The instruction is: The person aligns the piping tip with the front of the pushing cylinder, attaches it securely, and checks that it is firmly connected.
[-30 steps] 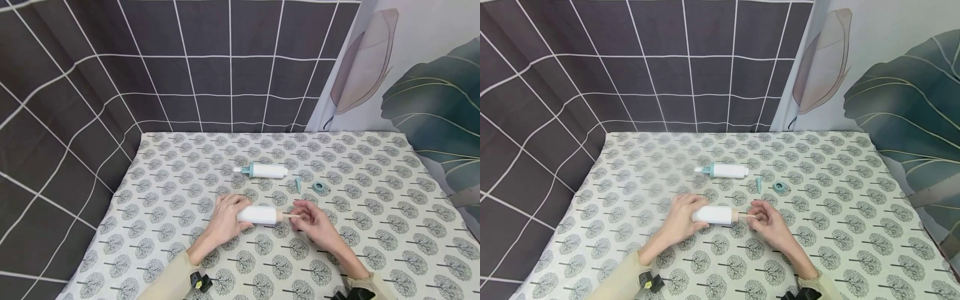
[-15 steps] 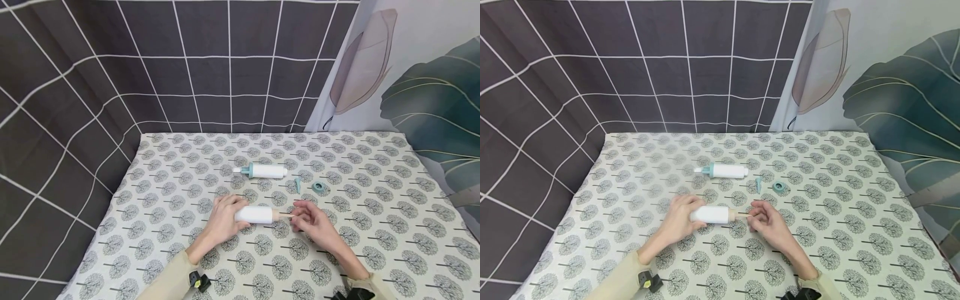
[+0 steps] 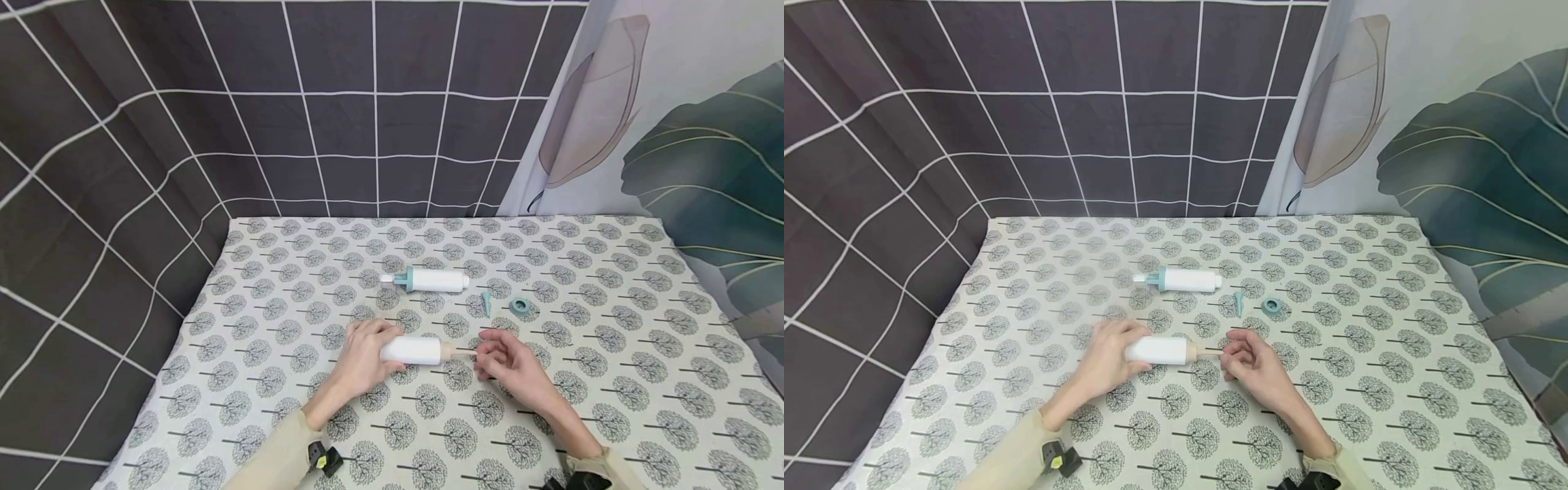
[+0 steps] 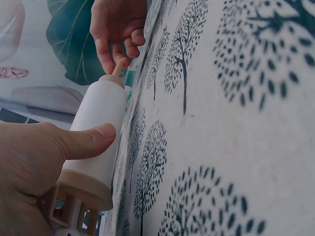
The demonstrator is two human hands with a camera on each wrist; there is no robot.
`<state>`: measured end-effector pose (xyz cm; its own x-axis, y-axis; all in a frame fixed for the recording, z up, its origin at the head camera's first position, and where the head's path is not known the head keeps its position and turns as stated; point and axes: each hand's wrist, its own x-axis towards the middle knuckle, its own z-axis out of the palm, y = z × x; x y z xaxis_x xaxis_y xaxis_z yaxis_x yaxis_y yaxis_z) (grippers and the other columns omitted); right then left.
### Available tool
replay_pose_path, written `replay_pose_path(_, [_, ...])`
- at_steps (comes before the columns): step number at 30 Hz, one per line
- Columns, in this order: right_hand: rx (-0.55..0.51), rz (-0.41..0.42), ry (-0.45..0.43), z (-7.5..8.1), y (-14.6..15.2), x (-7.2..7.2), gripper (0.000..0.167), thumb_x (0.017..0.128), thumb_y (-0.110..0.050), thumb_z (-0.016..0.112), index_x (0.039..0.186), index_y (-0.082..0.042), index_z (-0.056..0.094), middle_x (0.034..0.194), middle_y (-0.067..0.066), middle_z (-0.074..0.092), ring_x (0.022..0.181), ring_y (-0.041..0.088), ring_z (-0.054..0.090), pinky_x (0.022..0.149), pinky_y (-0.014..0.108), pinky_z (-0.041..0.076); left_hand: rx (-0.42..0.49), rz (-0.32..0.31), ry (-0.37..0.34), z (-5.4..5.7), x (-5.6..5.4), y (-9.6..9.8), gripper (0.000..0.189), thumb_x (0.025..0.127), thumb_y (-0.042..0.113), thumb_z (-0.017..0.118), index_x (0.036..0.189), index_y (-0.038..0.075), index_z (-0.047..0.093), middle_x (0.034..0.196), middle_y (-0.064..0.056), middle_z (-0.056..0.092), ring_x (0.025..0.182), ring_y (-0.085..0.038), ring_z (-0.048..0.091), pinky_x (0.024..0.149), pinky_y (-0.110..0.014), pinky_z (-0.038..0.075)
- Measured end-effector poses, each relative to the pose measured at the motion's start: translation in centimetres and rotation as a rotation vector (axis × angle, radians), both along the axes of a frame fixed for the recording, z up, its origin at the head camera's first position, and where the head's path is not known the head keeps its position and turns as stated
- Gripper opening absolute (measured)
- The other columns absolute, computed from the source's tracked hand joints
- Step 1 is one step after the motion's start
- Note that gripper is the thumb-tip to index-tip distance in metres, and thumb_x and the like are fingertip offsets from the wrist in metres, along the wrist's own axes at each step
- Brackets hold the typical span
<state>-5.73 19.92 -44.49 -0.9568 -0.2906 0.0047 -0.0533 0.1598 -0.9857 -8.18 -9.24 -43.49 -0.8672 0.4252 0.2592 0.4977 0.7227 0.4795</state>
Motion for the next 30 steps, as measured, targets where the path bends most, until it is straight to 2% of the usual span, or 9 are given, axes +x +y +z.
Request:
replay_pose_path(6, [-0.006, 0.009, 0.022, 0.08, 0.00, 0.06, 0.043, 0.093, 0.006, 0.060, 0.129, 0.018, 0.041, 0.103, 0.029, 0.061, 0.078, 0.028, 0.067, 0.073, 0.034, 0.059, -0.006, 0.011, -0.006, -0.11, -0.24, -0.15, 0.054, 0.066, 0.021, 0.092, 0.112, 0.004, 0.071, 0.116, -0.011, 0.068, 0.109, -0.032, 0.061, 0.103, -0.057, 0.035])
replay_pose_path(13, [0.010, -0.007, -0.016, 0.19, 0.02, 0.04, 0.043, 0.094, 0.003, 0.060, 0.130, 0.017, 0.041, 0.105, 0.028, 0.061, 0.080, 0.029, 0.067, 0.074, 0.034, 0.059, 0.008, 0.015, 0.003, -0.26, -0.50, -0.29, 0.053, 0.065, 0.023, 0.093, 0.111, 0.006, 0.072, 0.116, -0.012, 0.068, 0.109, -0.034, 0.061, 0.101, -0.057, 0.036])
replay_pose_path(19, [0.010, -0.004, -0.011, 0.10, 0.11, 0.02, 0.043, 0.095, 0.002, 0.060, 0.130, 0.017, 0.041, 0.104, 0.027, 0.062, 0.080, 0.031, 0.067, 0.075, 0.034, 0.059, 0.004, 0.013, 0.010, -0.53, -0.65, -0.35, 0.054, 0.065, 0.025, 0.093, 0.111, 0.007, 0.072, 0.117, -0.012, 0.068, 0.109, -0.034, 0.061, 0.102, -0.059, 0.035])
replay_pose_path(30, [0.012, -0.013, -0.035, 0.19, 0.26, -0.01, 0.043, 0.094, 0.002, 0.060, 0.131, 0.016, 0.041, 0.104, 0.026, 0.061, 0.080, 0.031, 0.067, 0.075, 0.034, 0.059, -0.037, 0.027, 0.011, -0.42, -0.87, -0.28, 0.053, 0.067, 0.025, 0.092, 0.113, 0.009, 0.072, 0.112, -0.009, 0.069, 0.104, -0.030, 0.058, 0.100, -0.057, 0.035])
